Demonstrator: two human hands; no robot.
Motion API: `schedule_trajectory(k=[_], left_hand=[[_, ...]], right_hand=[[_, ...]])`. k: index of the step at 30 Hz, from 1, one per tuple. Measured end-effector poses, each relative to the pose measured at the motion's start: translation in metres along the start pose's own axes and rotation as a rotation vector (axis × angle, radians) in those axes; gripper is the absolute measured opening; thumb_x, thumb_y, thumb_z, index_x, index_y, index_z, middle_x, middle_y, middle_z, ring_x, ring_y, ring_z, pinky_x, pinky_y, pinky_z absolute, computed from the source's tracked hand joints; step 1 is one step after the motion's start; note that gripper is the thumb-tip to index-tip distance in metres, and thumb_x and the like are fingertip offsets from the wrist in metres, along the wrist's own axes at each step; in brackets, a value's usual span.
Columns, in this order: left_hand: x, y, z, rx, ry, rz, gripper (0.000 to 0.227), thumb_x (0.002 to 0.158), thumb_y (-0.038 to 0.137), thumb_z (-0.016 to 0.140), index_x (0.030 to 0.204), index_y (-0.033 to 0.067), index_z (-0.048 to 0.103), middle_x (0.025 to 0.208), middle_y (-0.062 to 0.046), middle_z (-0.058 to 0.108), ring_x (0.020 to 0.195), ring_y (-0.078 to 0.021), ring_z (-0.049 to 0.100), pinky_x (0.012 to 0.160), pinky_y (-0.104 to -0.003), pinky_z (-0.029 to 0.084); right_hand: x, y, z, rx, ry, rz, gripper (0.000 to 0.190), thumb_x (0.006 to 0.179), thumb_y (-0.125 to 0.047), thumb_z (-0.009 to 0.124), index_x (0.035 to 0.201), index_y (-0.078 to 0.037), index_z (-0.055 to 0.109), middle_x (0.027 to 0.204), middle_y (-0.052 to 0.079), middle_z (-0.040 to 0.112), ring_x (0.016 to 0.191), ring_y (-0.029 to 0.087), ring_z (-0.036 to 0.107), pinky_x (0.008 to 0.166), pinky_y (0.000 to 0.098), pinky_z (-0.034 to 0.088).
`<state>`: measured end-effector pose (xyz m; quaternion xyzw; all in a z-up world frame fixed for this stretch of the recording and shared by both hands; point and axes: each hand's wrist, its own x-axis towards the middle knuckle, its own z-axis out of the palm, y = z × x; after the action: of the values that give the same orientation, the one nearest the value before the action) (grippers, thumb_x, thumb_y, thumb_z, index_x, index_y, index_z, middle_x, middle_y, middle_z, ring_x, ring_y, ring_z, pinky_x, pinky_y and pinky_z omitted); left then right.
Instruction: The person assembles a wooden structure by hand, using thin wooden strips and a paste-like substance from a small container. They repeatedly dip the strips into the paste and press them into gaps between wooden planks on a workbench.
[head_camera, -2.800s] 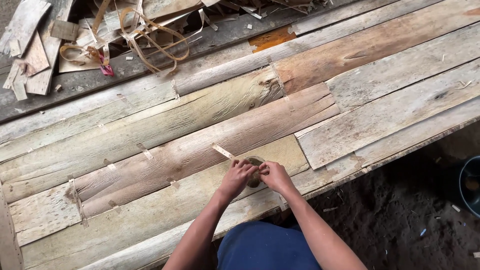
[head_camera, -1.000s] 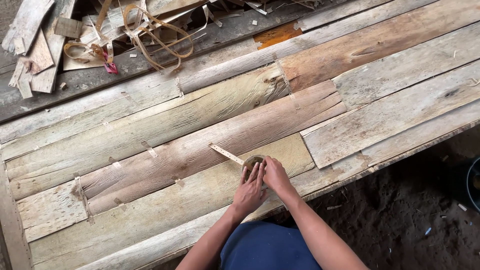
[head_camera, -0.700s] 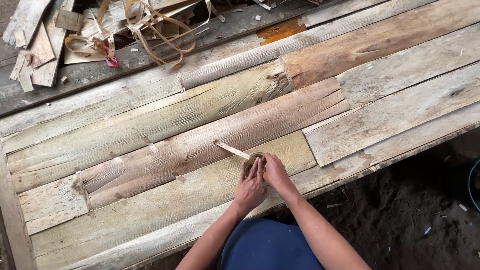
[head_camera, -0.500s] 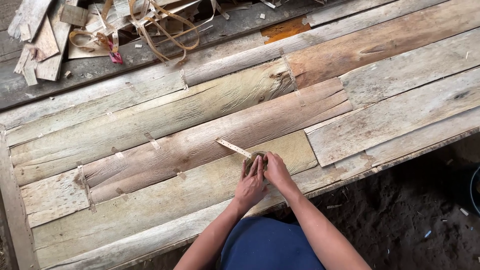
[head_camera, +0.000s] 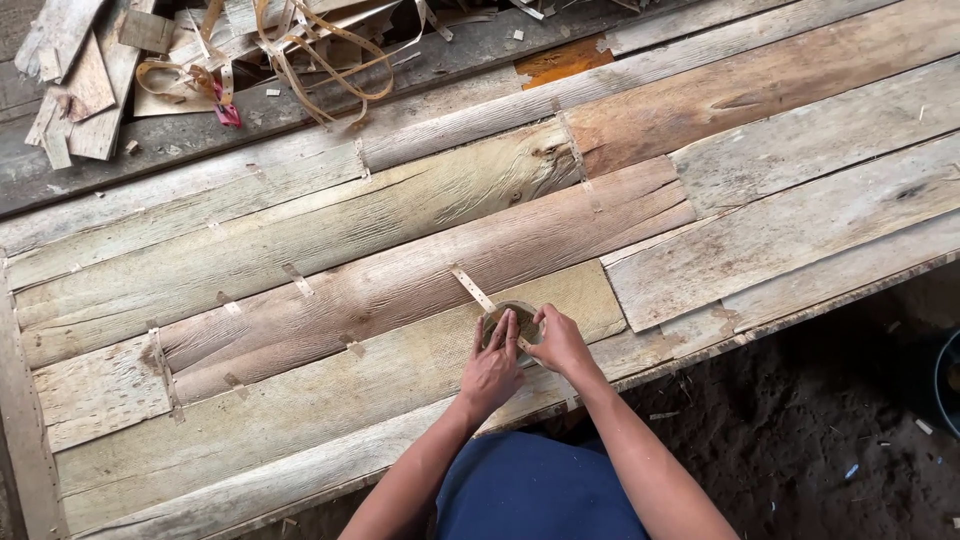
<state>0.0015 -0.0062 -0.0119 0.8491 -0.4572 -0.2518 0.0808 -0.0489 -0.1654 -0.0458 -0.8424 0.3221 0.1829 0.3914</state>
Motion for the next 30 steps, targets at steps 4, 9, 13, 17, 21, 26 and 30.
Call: schedule_trajectory(k=[4, 9, 13, 17, 21, 26, 30], left_hand=[[0.003, -0.007, 0.012, 0.023, 0.017, 0.015, 0.108, 0.079, 0.025, 0.063, 0.157, -0.0141, -0.001, 0.139, -0.017, 0.063, 0.158, -0.0223, 0.010, 0.124, -0.057, -0.007], [0.002, -0.006, -0.004, 0.041, 0.043, 0.001, 0.104, 0.079, 0.020, 0.058, 0.158, -0.0129, -0.001, 0.137, -0.016, 0.065, 0.158, -0.0217, 0.011, 0.125, -0.055, -0.006], [0.006, -0.008, -0.002, 0.050, 0.060, 0.008, 0.104, 0.077, 0.020, 0.058, 0.158, -0.0128, 0.001, 0.136, -0.015, 0.066, 0.158, -0.0214, 0.013, 0.125, -0.056, -0.005], [0.008, -0.012, 0.006, 0.045, 0.049, 0.004, 0.105, 0.075, 0.019, 0.057, 0.158, -0.0129, 0.001, 0.140, -0.016, 0.063, 0.158, -0.0223, 0.013, 0.125, -0.056, -0.006], [0.009, -0.013, 0.006, 0.040, 0.056, -0.002, 0.105, 0.075, 0.020, 0.057, 0.159, -0.0115, 0.001, 0.143, -0.016, 0.061, 0.157, -0.0218, 0.016, 0.126, -0.056, -0.004], [0.009, -0.011, 0.002, 0.039, 0.056, -0.006, 0.107, 0.075, 0.021, 0.059, 0.158, -0.0130, 0.001, 0.139, -0.017, 0.063, 0.158, -0.0219, 0.013, 0.125, -0.057, -0.006], [0.013, -0.018, 0.018, 0.071, 0.091, 0.027, 0.110, 0.076, 0.027, 0.063, 0.160, -0.0071, 0.001, 0.150, -0.012, 0.055, 0.158, -0.0228, 0.012, 0.124, -0.059, -0.006]], right_hand=[[-0.018, 0.000, -0.019, 0.054, -0.005, 0.039, 0.051, 0.063, -0.018, 0.087, 0.108, -0.014, 0.063, 0.082, 0.010, 0.064, 0.096, 0.035, 0.071, 0.086, 0.0471, 0.057], [-0.028, 0.017, -0.034, 0.128, -0.007, 0.074, 0.050, 0.063, -0.016, 0.087, 0.108, -0.014, 0.065, 0.077, 0.004, 0.057, 0.083, 0.028, 0.069, 0.077, 0.0441, 0.054], [-0.040, 0.030, -0.042, 0.205, 0.005, 0.089, 0.048, 0.063, -0.015, 0.087, 0.107, -0.011, 0.066, 0.074, 0.003, 0.051, 0.078, 0.025, 0.064, 0.073, 0.0416, 0.053], [-0.066, 0.037, -0.057, 0.284, -0.003, 0.138, 0.046, 0.064, -0.013, 0.086, 0.105, -0.008, 0.068, 0.074, 0.002, 0.047, 0.075, 0.021, 0.060, 0.072, 0.0380, 0.053], [-0.094, 0.053, -0.083, 0.488, -0.035, 0.109, 0.051, 0.063, 0.004, 0.085, 0.110, 0.000, 0.064, 0.076, 0.000, 0.036, 0.059, 0.017, 0.056, 0.054, 0.0341, 0.053], [-0.135, 0.061, -0.124, 0.671, -0.037, 0.148, 0.050, 0.067, 0.018, 0.082, 0.110, 0.009, 0.059, 0.078, 0.000, 0.030, 0.061, 0.019, 0.055, 0.053, 0.0334, 0.055], [-0.136, 0.115, -0.131, 0.643, 0.006, 0.145, 0.048, 0.068, 0.014, 0.083, 0.109, 0.005, 0.060, 0.081, 0.003, 0.034, 0.067, 0.021, 0.064, 0.060, 0.0335, 0.058]])
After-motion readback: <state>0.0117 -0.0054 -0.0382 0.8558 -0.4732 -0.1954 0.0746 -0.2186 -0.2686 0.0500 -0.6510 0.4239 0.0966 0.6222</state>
